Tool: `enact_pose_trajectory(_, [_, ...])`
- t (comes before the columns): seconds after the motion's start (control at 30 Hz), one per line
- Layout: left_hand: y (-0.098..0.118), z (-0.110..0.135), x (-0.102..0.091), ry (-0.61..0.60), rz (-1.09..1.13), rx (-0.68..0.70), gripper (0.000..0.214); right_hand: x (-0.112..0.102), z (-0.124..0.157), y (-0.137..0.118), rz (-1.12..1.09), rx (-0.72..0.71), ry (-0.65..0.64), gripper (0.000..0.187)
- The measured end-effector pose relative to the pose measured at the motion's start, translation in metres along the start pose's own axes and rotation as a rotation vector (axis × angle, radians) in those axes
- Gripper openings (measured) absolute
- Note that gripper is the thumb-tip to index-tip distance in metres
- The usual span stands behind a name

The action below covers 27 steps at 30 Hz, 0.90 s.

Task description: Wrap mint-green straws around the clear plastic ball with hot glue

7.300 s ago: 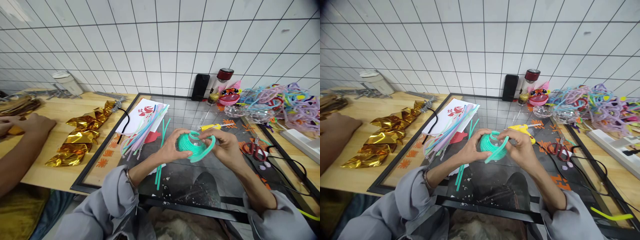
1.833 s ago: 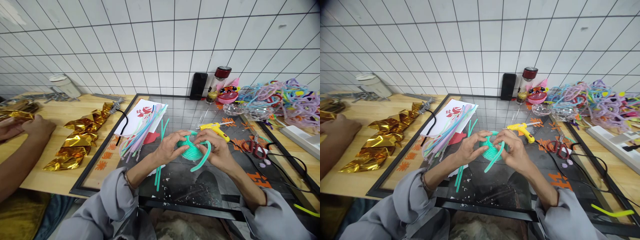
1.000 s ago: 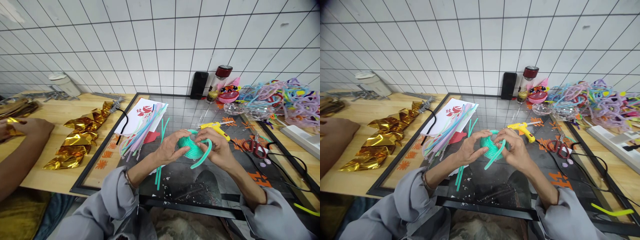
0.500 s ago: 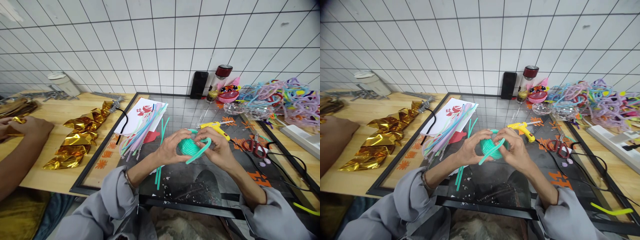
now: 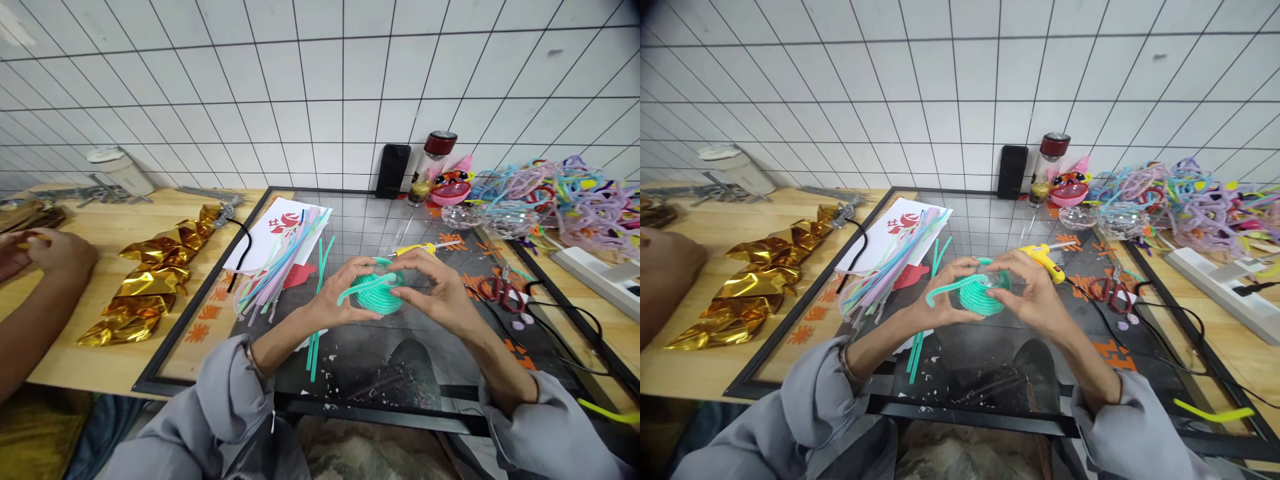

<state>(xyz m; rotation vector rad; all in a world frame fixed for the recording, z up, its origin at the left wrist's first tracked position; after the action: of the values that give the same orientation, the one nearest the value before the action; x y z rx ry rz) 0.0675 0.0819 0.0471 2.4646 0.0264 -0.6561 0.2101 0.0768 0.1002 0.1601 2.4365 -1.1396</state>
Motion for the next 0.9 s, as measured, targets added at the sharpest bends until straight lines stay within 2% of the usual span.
enact_pose_trajectory(0.07, [-0.003, -0.001, -0.001, -0.021, 0.020, -0.013, 0.083, -0.021, 0.000, 0.019, 0.005, 0.091, 0.056, 0.028])
enact_pose_trajectory(0.13, [-0.004, -0.002, -0.003, -0.022, 0.048, 0.009, 0.084, -0.051, 0.006, 0.048, 0.075, 0.234, 0.189, 0.036])
enact_pose_trajectory(0.17, [-0.006, -0.002, -0.004, -0.021, 0.058, 0.005, 0.084, -0.066, 0.011, 0.063, 0.146, 0.305, 0.260, 0.042])
enact_pose_trajectory(0.23, [-0.015, -0.002, -0.003, -0.041, 0.078, -0.052, 0.084, -0.081, 0.018, 0.085, 0.443, 0.411, 0.283, 0.052])
enact_pose_trajectory(0.3, [-0.025, 0.000, -0.002, -0.063, 0.082, -0.128, 0.085, -0.080, 0.021, 0.100, 0.756, 0.487, 0.196, 0.060])
enact_pose_trajectory(0.37, [-0.029, 0.000, 0.000, -0.103, 0.080, -0.170, 0.087, -0.070, 0.023, 0.113, 0.963, 0.578, 0.077, 0.065])
enact_pose_trajectory(0.43, [-0.026, -0.001, -0.001, -0.130, 0.068, -0.161, 0.087, -0.060, 0.025, 0.124, 1.048, 0.684, -0.028, 0.065])
enact_pose_trajectory(0.5, [-0.019, -0.004, -0.002, -0.149, 0.048, -0.121, 0.084, -0.055, 0.027, 0.132, 1.046, 0.773, -0.074, 0.063])
enact_pose_trajectory(0.63, [-0.010, -0.006, -0.002, -0.175, 0.043, -0.078, 0.077, -0.057, 0.027, 0.140, 0.994, 0.837, -0.036, 0.050])
enact_pose_trajectory(0.73, [-0.008, -0.006, -0.003, -0.162, 0.078, -0.062, 0.080, -0.064, 0.027, 0.142, 0.970, 0.843, 0.033, 0.041])
enact_pose_trajectory(0.83, [-0.010, -0.006, -0.003, -0.133, 0.063, -0.076, 0.085, -0.074, 0.028, 0.138, 0.954, 0.837, 0.115, 0.040])
enact_pose_trajectory(0.9, [-0.014, -0.004, -0.002, -0.122, 0.038, -0.090, 0.083, -0.081, 0.027, 0.126, 0.898, 0.769, 0.224, 0.041])
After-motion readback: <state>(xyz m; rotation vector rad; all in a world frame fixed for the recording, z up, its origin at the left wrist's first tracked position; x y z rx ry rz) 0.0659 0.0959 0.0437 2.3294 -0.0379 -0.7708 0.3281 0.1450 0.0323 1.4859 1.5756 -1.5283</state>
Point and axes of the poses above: each hand's wrist, its own z-axis away from the middle knuckle, its own x-axis out of the palm, y = z × x, the point moved 10 cm from there along -z, towards the middle knuckle, and after that the axes turned 5 degrees about -z, right-handed, at the moved point
